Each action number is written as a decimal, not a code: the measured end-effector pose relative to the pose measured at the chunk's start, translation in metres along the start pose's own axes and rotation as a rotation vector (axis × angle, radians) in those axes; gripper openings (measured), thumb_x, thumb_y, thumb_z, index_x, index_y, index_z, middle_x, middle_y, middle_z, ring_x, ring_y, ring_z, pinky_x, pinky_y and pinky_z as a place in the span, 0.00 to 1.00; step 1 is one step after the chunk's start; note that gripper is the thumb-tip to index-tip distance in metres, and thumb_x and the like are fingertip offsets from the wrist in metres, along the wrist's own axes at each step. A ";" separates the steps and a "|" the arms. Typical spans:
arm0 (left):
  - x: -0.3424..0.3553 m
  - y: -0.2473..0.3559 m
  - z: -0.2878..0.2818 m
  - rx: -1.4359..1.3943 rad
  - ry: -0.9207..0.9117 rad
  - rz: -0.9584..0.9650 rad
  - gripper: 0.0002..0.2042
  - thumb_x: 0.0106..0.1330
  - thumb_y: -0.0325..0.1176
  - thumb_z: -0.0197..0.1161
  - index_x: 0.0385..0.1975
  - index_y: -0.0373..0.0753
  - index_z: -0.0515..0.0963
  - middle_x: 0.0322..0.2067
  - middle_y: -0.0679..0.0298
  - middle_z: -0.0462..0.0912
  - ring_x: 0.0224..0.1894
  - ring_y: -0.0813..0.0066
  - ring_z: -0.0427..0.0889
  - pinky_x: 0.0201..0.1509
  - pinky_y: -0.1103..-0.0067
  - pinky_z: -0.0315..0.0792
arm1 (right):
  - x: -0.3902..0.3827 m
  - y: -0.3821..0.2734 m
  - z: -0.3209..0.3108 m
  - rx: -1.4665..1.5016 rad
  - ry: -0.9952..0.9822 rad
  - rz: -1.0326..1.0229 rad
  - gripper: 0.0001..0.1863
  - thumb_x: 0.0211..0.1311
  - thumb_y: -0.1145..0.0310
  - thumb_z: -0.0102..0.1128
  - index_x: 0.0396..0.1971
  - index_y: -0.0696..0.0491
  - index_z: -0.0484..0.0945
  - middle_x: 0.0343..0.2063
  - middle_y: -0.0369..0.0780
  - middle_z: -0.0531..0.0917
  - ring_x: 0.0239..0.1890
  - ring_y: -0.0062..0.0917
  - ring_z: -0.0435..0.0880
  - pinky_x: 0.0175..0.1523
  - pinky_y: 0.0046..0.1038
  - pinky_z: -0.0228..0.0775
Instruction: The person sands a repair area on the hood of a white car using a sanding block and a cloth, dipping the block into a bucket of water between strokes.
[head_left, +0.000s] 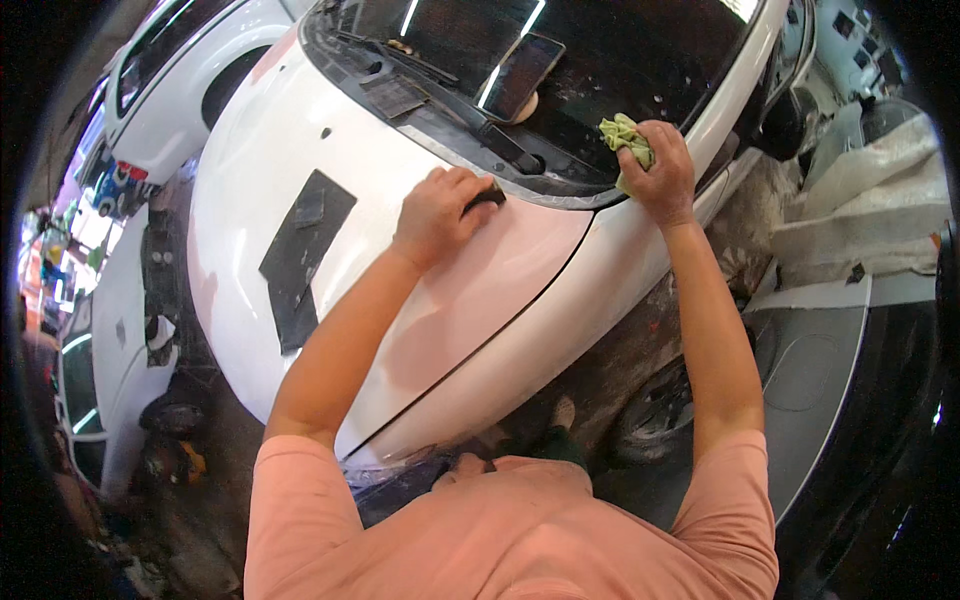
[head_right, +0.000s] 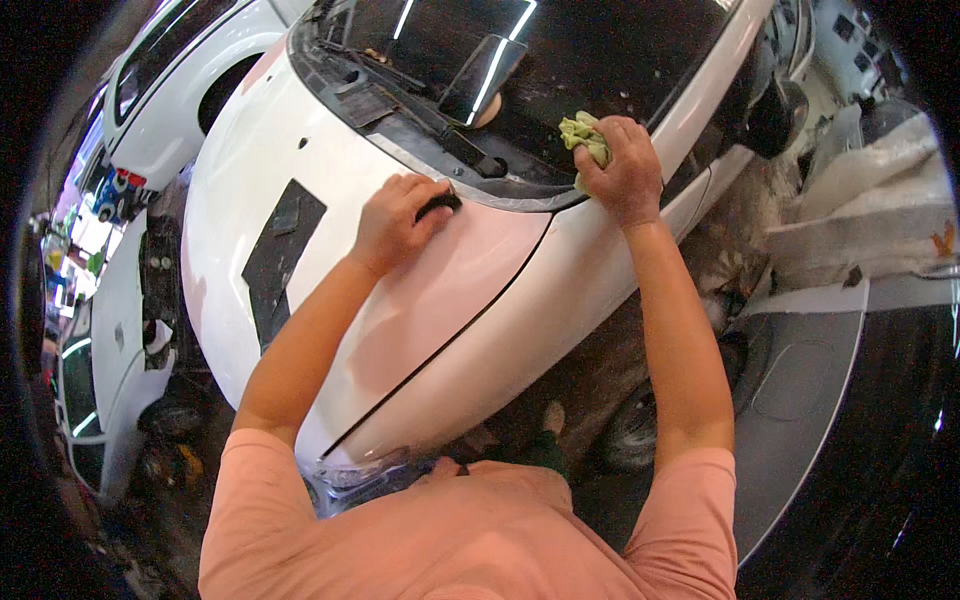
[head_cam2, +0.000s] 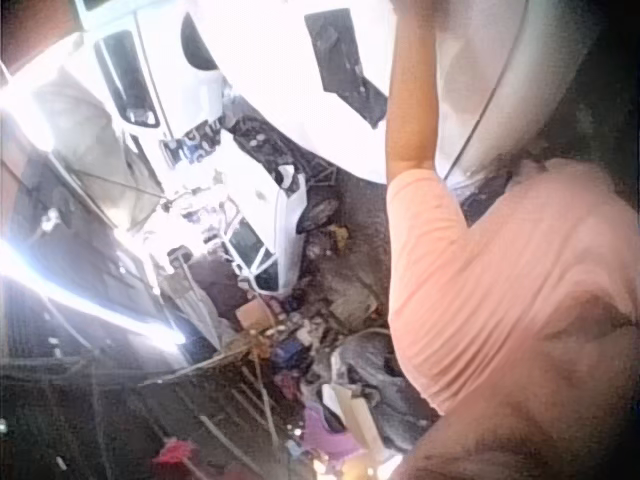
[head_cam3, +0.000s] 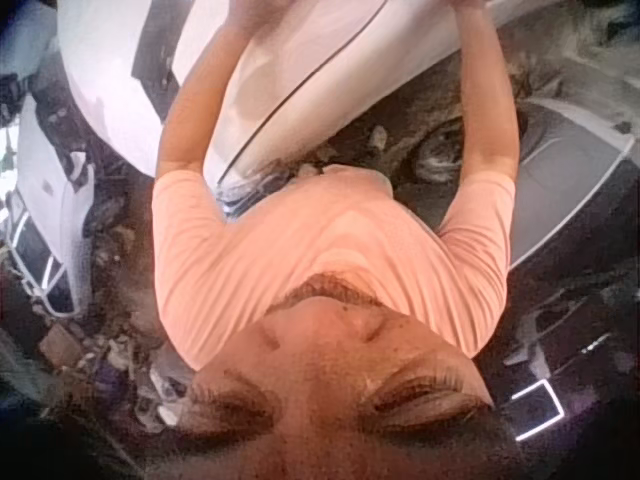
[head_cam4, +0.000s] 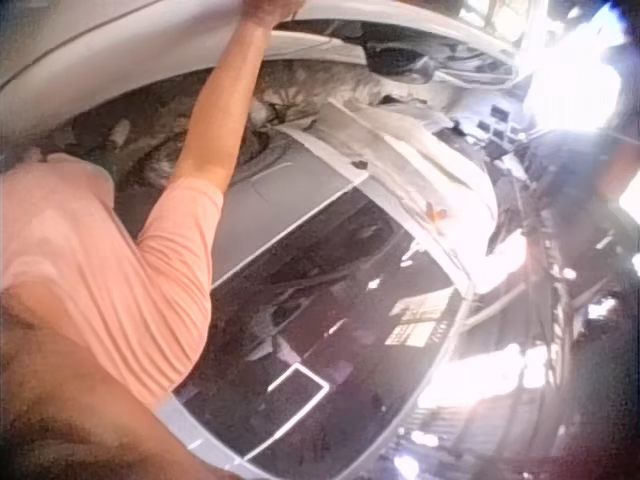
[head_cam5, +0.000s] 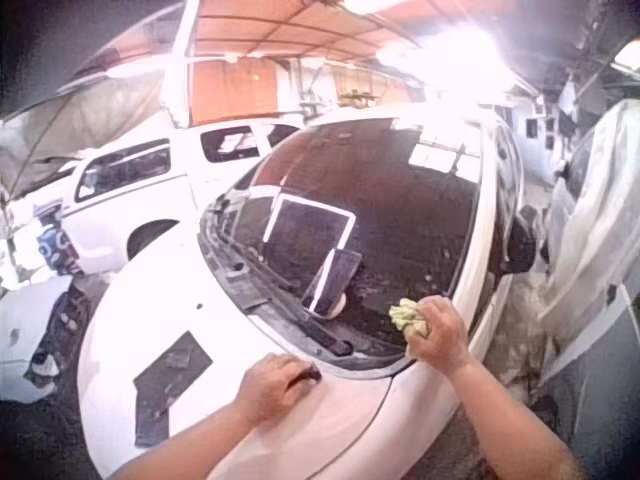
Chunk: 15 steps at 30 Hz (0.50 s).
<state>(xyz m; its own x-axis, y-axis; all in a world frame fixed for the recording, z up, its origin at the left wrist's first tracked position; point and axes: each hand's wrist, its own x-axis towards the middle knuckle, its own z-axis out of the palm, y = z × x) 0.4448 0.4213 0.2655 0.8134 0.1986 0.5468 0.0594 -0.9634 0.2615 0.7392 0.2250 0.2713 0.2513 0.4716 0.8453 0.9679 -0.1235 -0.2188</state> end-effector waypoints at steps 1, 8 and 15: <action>-0.007 0.006 -0.001 0.003 -0.015 0.007 0.15 0.63 0.37 0.73 0.48 0.42 0.84 0.41 0.59 0.85 0.45 0.52 0.82 0.50 0.61 0.77 | 0.004 -0.004 -0.004 0.061 -0.013 0.084 0.16 0.59 0.65 0.71 0.45 0.56 0.83 0.43 0.46 0.85 0.47 0.45 0.85 0.55 0.41 0.79; -0.042 0.018 -0.014 0.098 -0.035 -0.061 0.16 0.64 0.39 0.72 0.50 0.44 0.85 0.44 0.58 0.85 0.47 0.52 0.83 0.51 0.61 0.79 | 0.012 -0.119 0.001 0.423 -0.247 0.185 0.24 0.59 0.65 0.73 0.57 0.49 0.84 0.44 0.44 0.86 0.48 0.39 0.87 0.58 0.37 0.79; -0.074 0.027 -0.002 0.097 0.085 -0.158 0.15 0.65 0.40 0.72 0.48 0.42 0.85 0.43 0.58 0.85 0.46 0.54 0.83 0.49 0.62 0.80 | -0.051 -0.160 0.016 0.090 -0.485 -0.076 0.24 0.55 0.60 0.77 0.52 0.49 0.85 0.51 0.44 0.83 0.59 0.44 0.80 0.70 0.50 0.68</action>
<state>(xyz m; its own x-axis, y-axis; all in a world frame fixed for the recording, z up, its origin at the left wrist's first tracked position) 0.3851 0.3811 0.2336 0.7383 0.3588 0.5711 0.2411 -0.9312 0.2733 0.5717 0.2342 0.2554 0.1310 0.8305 0.5414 0.9744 -0.0072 -0.2247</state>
